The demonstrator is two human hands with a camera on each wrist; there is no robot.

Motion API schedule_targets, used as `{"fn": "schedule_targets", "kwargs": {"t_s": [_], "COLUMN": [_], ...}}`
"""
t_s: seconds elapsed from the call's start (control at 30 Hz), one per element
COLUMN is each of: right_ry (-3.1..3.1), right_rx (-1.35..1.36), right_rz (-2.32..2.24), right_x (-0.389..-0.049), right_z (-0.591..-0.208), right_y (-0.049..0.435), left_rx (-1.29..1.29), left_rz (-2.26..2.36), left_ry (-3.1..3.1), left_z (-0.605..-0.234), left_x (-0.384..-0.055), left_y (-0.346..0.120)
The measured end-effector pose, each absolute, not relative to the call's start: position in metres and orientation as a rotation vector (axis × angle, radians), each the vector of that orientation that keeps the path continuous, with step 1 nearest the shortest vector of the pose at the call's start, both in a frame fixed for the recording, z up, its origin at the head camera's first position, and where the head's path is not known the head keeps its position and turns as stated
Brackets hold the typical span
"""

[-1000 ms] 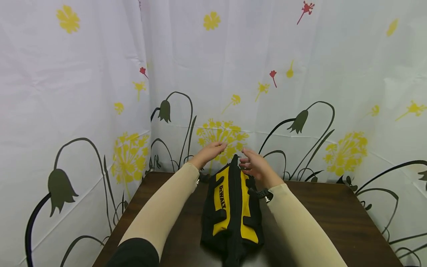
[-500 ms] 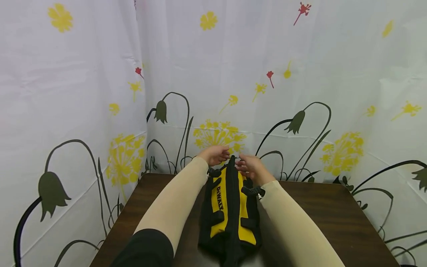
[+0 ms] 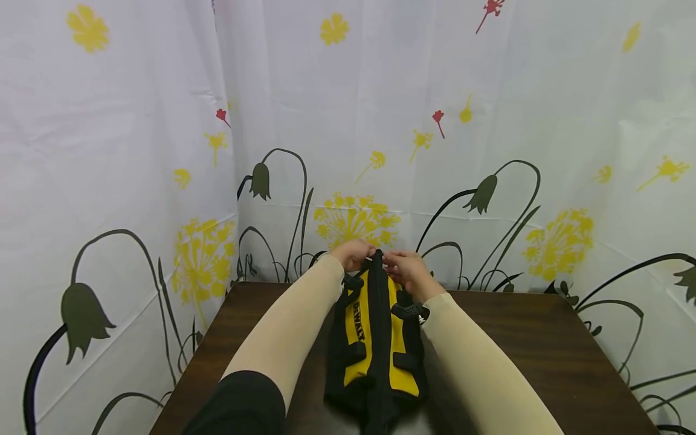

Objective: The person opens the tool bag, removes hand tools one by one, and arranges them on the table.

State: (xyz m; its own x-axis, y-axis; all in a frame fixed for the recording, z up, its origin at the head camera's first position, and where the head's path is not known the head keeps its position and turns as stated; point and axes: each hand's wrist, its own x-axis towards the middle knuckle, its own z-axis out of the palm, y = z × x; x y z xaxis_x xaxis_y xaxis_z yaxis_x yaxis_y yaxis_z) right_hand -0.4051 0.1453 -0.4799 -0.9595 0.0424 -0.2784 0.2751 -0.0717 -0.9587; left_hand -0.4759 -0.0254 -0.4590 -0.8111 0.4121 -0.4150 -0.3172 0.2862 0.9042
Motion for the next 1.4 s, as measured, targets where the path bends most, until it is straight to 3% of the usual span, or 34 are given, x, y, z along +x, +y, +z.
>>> {"fn": "schedule_targets", "kwargs": {"t_s": [1.4], "right_ry": [2.068], "right_rx": [0.125], "right_rz": [-2.107], "right_x": [-0.401], "right_z": [-0.477], "right_y": [0.148], "left_rx": [0.195], "left_rz": [1.397], "left_ry": [2.141], "left_z": [-0.456], "left_x": [-0.466], "left_y": [-0.031]}}
